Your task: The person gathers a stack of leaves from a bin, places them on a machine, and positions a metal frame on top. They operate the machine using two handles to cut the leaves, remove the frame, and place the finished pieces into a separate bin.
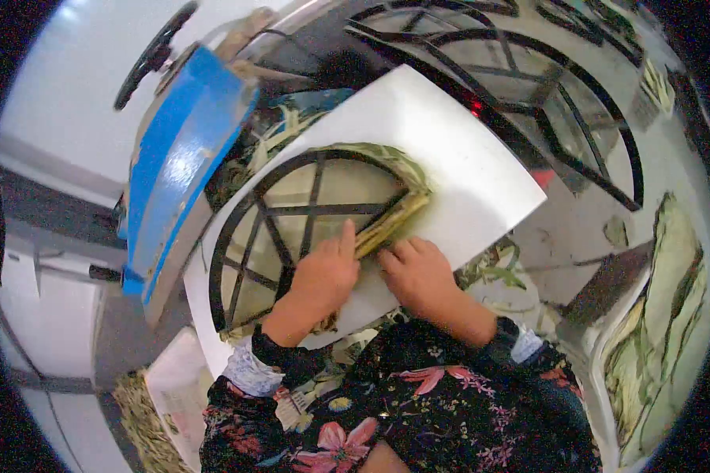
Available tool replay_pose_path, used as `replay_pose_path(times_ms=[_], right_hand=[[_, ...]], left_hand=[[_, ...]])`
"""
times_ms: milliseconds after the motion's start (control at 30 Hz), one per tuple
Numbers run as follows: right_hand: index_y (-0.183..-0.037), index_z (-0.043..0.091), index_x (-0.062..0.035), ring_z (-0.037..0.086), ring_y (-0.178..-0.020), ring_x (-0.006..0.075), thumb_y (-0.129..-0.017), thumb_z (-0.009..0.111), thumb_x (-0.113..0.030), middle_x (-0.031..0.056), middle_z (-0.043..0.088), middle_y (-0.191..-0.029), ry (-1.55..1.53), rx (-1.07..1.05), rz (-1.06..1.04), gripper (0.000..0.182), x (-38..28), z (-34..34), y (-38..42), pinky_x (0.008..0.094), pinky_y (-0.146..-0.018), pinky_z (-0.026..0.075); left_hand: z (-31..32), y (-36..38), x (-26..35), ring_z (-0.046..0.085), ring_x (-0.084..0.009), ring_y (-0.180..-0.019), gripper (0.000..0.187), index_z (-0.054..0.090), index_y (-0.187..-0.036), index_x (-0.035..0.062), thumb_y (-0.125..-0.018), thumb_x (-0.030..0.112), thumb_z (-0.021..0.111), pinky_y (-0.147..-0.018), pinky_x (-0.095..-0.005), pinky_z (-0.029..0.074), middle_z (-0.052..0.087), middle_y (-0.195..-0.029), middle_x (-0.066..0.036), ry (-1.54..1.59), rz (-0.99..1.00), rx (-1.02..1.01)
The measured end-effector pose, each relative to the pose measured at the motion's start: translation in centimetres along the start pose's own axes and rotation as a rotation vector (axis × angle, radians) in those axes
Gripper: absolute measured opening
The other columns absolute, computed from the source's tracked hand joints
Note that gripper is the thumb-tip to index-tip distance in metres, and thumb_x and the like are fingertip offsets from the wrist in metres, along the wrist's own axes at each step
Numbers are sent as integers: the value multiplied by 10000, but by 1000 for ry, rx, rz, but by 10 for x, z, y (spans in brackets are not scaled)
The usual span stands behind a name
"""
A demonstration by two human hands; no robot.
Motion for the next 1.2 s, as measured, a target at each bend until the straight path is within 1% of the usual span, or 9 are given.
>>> replay_pose_path(times_ms=[67, 167, 333, 433, 500, 700, 833, 1000, 1200], right_hand=[[-984, 616, -69, 526, -764, 283, -660, 672, -126, 82, 547, -815, 0, 23, -86, 334, -6, -2, 4, 382, -687, 455], [-1094, 558, -68, 549, -864, 282, -669, 660, -196, 94, 576, -936, -128, 14, -153, 456, -43, -21, -10, 406, -763, 459], [-1161, 517, -64, 504, -1091, 265, -661, 704, -268, 101, 559, -1121, -258, -223, -496, 570, -128, 17, -23, 435, -904, 406], [-1090, 548, -84, 529, -1058, 241, -718, 648, -227, 70, 576, -1071, -88, -213, -543, 411, -124, 43, -8, 405, -885, 410], [-1063, 559, -93, 537, -1047, 229, -730, 621, -197, 60, 582, -1056, -57, -168, -550, 354, -123, 44, -4, 396, -880, 412], [-1036, 566, -98, 550, -1025, 216, -722, 574, -168, 61, 587, -1044, 58, -164, -649, 322, -124, 48, -2, 382, -824, 424], [-1043, 563, -92, 549, -1028, 223, -723, 561, -182, 66, 586, -1048, 74, -189, -647, 333, -125, 44, -1, 379, -827, 422], [-1052, 560, -97, 548, -1020, 216, -725, 549, -186, 59, 582, -1062, 44, -153, -641, 339, -128, 46, -1, 376, -828, 420], [-1086, 555, -107, 548, -1015, 220, -713, 630, -215, 47, 580, -1073, 35, -143, -612, 396, -126, 43, -5, 371, -818, 422]], left_hand=[[-15, 11, -9, 585, -344, -916, 555, 402, -1264, -98, -790, 123, 590, -779, -396, 499, 584, -982, -229, 144, -87, -83], [-55, 58, -48, 413, -368, -1228, 523, 418, -1299, 11, -826, 149, 594, -1022, -410, 346, 451, -1300, -216, 518, -112, 144], [-95, 166, -218, 466, -263, -1183, 441, 442, -1269, -25, -890, 172, 553, -997, -355, 356, 491, -1270, -180, 302, -639, 777], [-126, 242, -322, 510, -248, -1074, 510, 407, -1282, -56, -894, 235, 564, -950, -357, 379, 520, -1174, -199, -81, -823, 1141], [-151, 283, -378, 519, -335, -1008, 501, 453, -1172, -104, -863, 263, 601, -891, -405, 401, 547, -1052, -235, -369, -852, 1218], [-150, 316, -486, 550, -225, -811, 425, 442, -1075, -52, -845, 261, 616, -759, -354, 455, 551, -904, -133, 422, -1013, 1273], [-136, 307, -480, 544, -170, -726, 363, 429, -1028, -4, -850, 256, 610, -651, -308, 473, 539, -835, -88, 642, -950, 1297], [-148, 307, -445, 506, -118, -644, 355, 405, -1059, 21, -851, 228, 604, -493, -288, 481, 510, -800, -60, 368, -854, 1337], [-150, 309, -320, 515, -152, -825, 381, 445, -1116, -17, -901, 281, 548, -777, -301, 459, 497, -965, -94, 479, -921, 1252]])
Point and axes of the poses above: each hand's wrist, its own y-axis away from the middle knuckle, its own z-axis out of the palm, x = y × z, the point moved 5 cm from there along -y, towards the middle knuckle
